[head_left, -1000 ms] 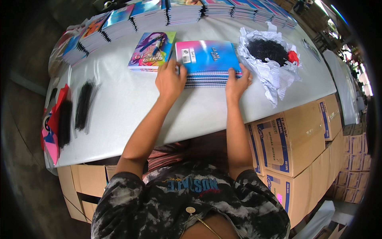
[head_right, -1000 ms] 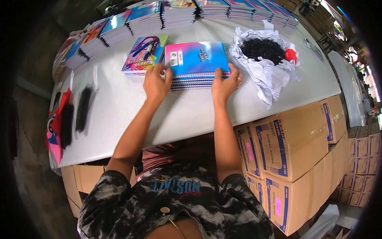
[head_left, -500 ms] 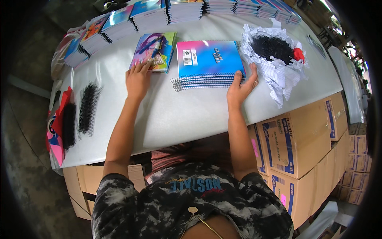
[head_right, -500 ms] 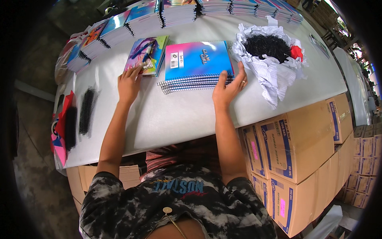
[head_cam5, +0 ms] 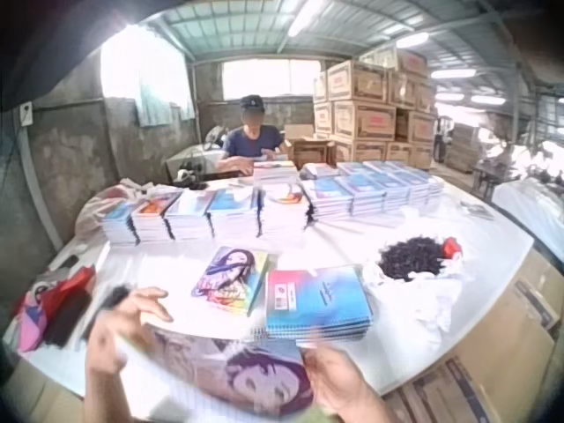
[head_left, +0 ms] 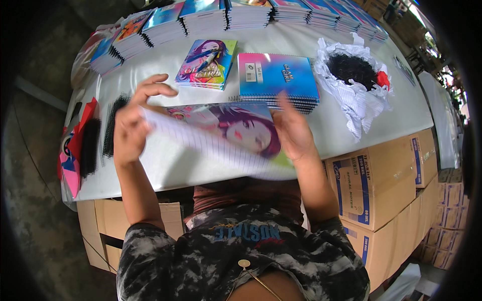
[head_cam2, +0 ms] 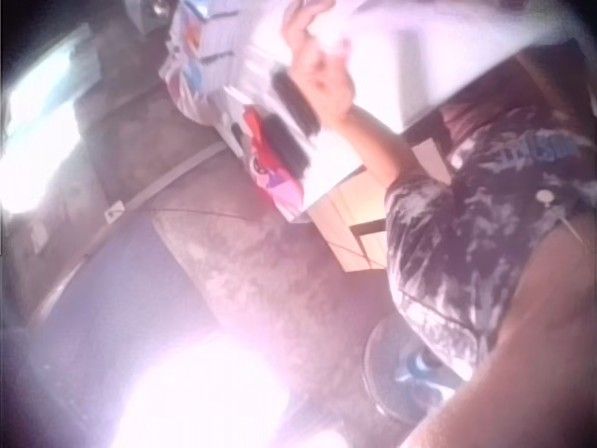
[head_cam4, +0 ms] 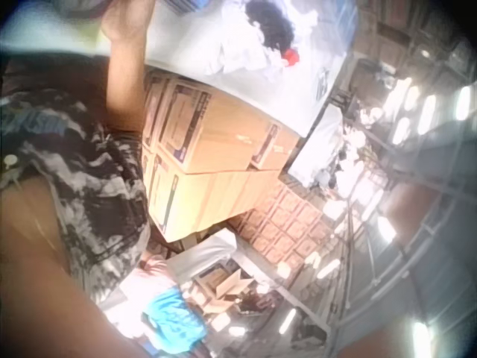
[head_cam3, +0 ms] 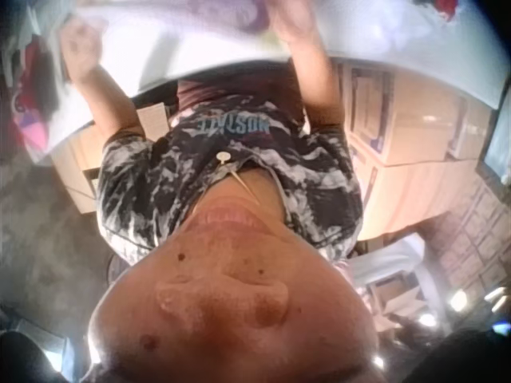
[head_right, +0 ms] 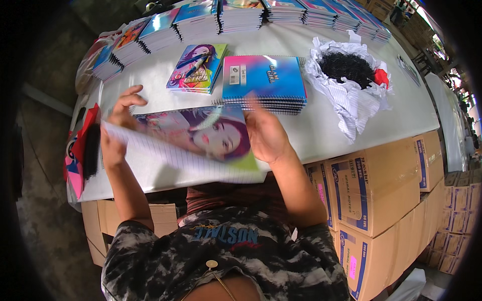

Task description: The person repeatedly picks up spiral-bound notebooks and metal spiral bindings from a table, inserts the spirals into the notebook holes, and stacks the completed notebooks. The person also places finished notebooks into a cardboard box.

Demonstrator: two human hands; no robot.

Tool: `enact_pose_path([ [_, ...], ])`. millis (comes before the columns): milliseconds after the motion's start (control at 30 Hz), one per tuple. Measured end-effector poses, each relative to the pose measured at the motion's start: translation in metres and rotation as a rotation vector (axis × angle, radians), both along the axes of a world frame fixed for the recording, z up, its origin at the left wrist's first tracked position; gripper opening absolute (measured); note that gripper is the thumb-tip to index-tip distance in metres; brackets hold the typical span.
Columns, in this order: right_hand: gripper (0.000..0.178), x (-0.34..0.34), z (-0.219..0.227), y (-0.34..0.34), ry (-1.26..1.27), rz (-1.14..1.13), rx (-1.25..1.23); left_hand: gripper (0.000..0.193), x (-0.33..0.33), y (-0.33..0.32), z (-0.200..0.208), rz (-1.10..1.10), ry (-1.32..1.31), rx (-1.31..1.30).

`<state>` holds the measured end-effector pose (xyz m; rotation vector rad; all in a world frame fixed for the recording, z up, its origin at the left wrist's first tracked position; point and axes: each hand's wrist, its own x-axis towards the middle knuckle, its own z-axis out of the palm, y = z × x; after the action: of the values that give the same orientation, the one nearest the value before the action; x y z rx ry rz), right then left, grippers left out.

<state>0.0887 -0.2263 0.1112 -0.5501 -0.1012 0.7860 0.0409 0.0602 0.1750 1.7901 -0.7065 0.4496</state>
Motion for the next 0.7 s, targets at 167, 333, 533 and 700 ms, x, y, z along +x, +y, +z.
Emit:
enact_pose_path([
  [167,0.024,-0.007,-0.014,0.000,-0.473,-0.312,-0.178,0.059,-0.040,-0.032,-0.022,0.079,0.281,-0.448],
  [333,0.025,-0.012,-0.042,0.021,-0.930,-0.274,-0.481,0.045,-0.029,-0.026,-0.147,0.370,0.450,-0.300],
  [533,0.027,-0.012,-0.047,0.016,-0.931,-0.261,-0.611,0.020,0.008,0.100,-0.135,1.147,0.138,0.766],
  [700,0.026,-0.010,-0.048,0.031,-0.941,-0.395,-0.491,0.024,0.005,0.154,-0.147,1.318,0.443,0.859],
])
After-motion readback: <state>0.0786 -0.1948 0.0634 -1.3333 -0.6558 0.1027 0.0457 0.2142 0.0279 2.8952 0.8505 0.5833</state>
